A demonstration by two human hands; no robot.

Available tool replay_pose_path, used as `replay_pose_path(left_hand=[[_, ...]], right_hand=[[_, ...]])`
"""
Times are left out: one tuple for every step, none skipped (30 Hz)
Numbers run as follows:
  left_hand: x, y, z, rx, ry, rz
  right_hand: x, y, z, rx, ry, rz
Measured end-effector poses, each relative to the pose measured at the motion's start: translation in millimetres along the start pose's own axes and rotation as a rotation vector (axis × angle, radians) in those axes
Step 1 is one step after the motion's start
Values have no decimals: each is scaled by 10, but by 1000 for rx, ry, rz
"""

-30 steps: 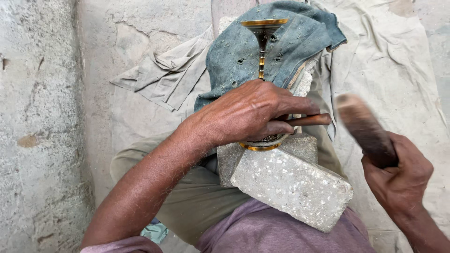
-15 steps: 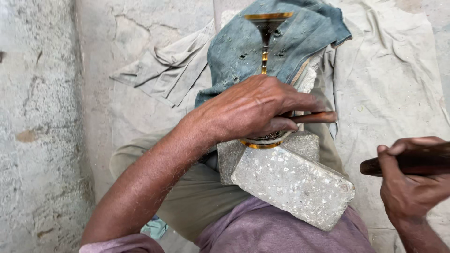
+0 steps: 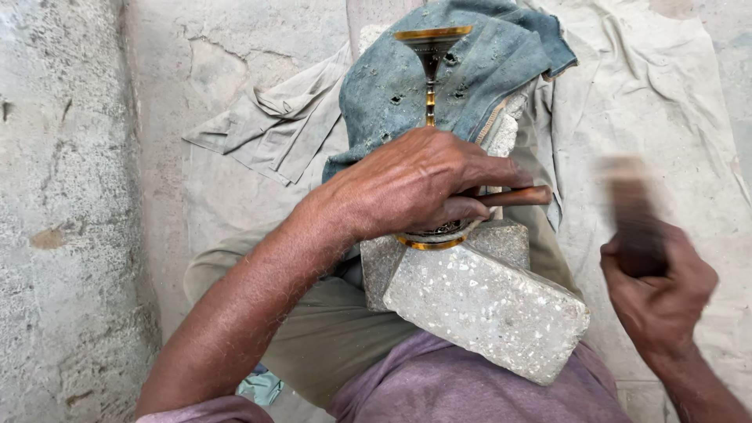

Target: The person sits on the ground holding a metal punch against the ornate base of a brass lamp-like object resting on a stone block, repeatedly striking the punch with a wooden mallet to shape the metal surface, repositioning the punch and rotating the object between strikes.

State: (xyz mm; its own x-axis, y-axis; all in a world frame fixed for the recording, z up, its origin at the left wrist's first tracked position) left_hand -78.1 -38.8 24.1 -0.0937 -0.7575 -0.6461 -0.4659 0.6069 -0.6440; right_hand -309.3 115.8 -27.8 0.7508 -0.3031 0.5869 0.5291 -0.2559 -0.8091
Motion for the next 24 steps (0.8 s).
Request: replay_pose_path(left_hand=[[1,6,6,-15,-11,-5],[8,8,13,-38,-32,-2],[35,33,24,0,-66,-17],[45,63,33,52,-86,-37],[59,85,32,101,-104,-59],[28,39,22,56,-80,-58],[-16,-2,16,11,-60,-53],[-60,-42,10,-28,-33,-48],[-101,-125,28,-100,-11,-32],[-148,-211,71,-181,3,-18],[-209,-269,140,-277,-4,6],[-230,-265,206,-304,-72,-23],[-222,-262,242,-314,-120,-55],[-199,-259,255,-310,-145,-96],[-181,-229,257,-299,-159,-77],[-168,-196,268,-296,-185,-57],[-151,-168,284,-295,-218,-32],[-119,-144,290,-274,-257,-32],[-91,-120,293,-254,-296,-30],[-69,-97,299,-236,-338,-26],[-55,-84,298,-229,-369,-29],[-43,-74,292,-222,-396,-34],[-30,-67,293,-215,-426,-38],[-44,-77,276,-218,-412,-55]], right_hand=[[-56,-40,17,-37,45,-182],[-117,-46,59,-59,93,-358],[-157,-28,56,-59,108,-354],[-183,11,105,-58,124,-350],[-190,62,68,-22,95,-160],[-194,131,79,10,67,-21],[-208,193,68,38,31,114],[-231,258,62,48,5,193],[-251,325,53,50,-24,268],[-405,338,20,75,139,2],[-562,395,33,129,300,-252],[-724,472,66,194,474,-498],[-746,516,64,237,461,-513],[-762,543,52,256,444,-543],[-764,556,28,274,419,-572],[-762,556,3,285,403,-562],[-749,545,-32,304,391,-548],[-720,532,-73,320,381,-536],[-674,498,-120,316,364,-498],[-614,459,-169,315,347,-457],[-544,419,-220,310,329,-418],[-503,387,-259,318,371,-451],[-464,357,-294,328,414,-484],[-429,342,-330,340,456,-515]])
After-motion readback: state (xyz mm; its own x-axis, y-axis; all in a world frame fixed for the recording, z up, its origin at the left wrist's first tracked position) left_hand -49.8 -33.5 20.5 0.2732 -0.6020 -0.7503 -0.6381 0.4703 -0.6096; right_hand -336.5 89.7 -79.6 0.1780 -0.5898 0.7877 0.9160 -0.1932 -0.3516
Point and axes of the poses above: each hand's wrist, its own z-axis away from the middle knuckle, its own y-axis out of the palm, x = y × z, the point moved 8 cm from there along -z, towards the middle knuckle, and after that the axes turned 15 degrees about y, right-handed, at the moved point
